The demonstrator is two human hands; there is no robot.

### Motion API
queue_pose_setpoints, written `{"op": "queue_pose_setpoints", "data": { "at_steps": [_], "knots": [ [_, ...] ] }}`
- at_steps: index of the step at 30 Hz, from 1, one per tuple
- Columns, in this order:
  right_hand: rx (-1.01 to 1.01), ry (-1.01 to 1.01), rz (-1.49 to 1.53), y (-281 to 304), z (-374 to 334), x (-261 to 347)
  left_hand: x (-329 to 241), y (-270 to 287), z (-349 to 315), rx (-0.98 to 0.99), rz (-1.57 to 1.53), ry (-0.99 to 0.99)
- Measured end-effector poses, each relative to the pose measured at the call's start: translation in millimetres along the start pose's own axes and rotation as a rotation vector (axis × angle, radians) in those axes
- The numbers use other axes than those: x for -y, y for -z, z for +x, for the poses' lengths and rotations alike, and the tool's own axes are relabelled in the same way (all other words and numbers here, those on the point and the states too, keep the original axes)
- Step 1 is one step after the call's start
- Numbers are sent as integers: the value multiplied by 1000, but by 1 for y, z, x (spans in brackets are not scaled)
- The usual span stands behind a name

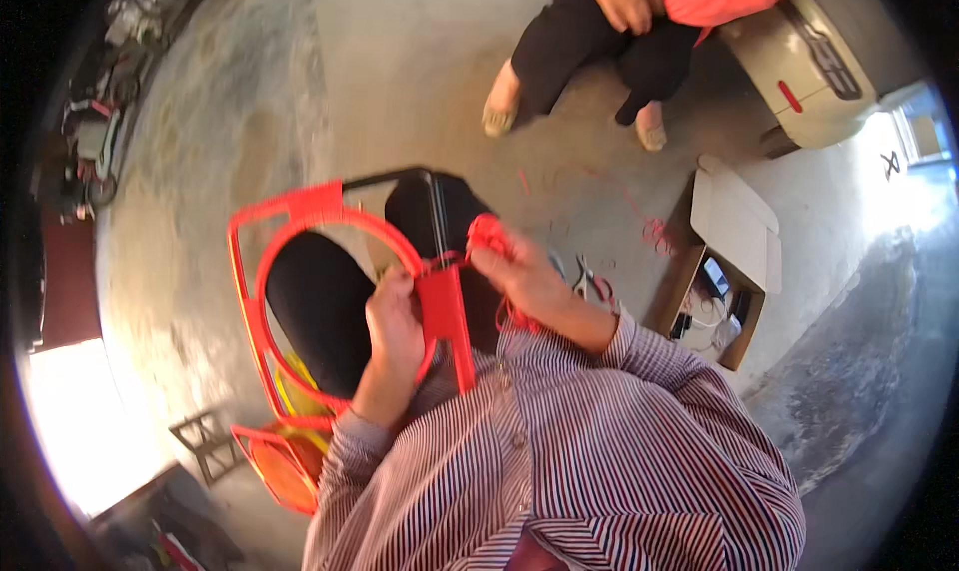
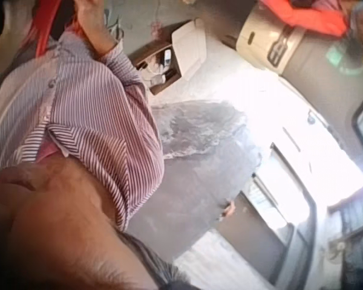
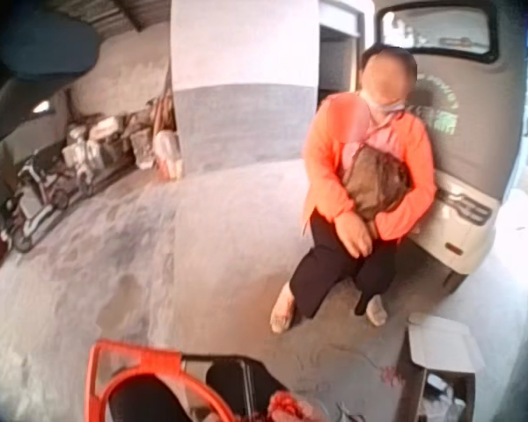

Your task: The person winds red string onto a plastic furniture frame by hand.

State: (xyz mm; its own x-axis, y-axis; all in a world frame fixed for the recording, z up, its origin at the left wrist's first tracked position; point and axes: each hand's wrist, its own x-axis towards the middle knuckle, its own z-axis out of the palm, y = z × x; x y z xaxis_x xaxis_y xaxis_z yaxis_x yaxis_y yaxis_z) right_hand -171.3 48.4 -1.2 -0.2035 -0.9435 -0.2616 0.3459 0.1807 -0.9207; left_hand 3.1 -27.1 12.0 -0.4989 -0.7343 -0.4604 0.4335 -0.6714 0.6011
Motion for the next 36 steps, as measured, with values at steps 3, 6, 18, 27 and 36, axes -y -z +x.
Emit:
{"op": "queue_pose_setpoints", "data": {
  "at_steps": [3, 6, 18, 27, 36],
  "knots": [
    [45, 26, 114, -3, 8, -7, 4, 8, 6, -66, -13, 47],
    [30, -36, 62, -4, 4, -13, 4, 9, 1, -47, 6, 67],
    [58, -86, 169, 12, 4, -9, 10, 3, -6, -46, 12, 42],
    [85, -60, 187, 14, 4, -10, 10, 8, 0, -47, 80, 56],
    [100, -65, 101, 0, -17, 5, 17, 17, 4, -13, 92, 9]
  ]
}}
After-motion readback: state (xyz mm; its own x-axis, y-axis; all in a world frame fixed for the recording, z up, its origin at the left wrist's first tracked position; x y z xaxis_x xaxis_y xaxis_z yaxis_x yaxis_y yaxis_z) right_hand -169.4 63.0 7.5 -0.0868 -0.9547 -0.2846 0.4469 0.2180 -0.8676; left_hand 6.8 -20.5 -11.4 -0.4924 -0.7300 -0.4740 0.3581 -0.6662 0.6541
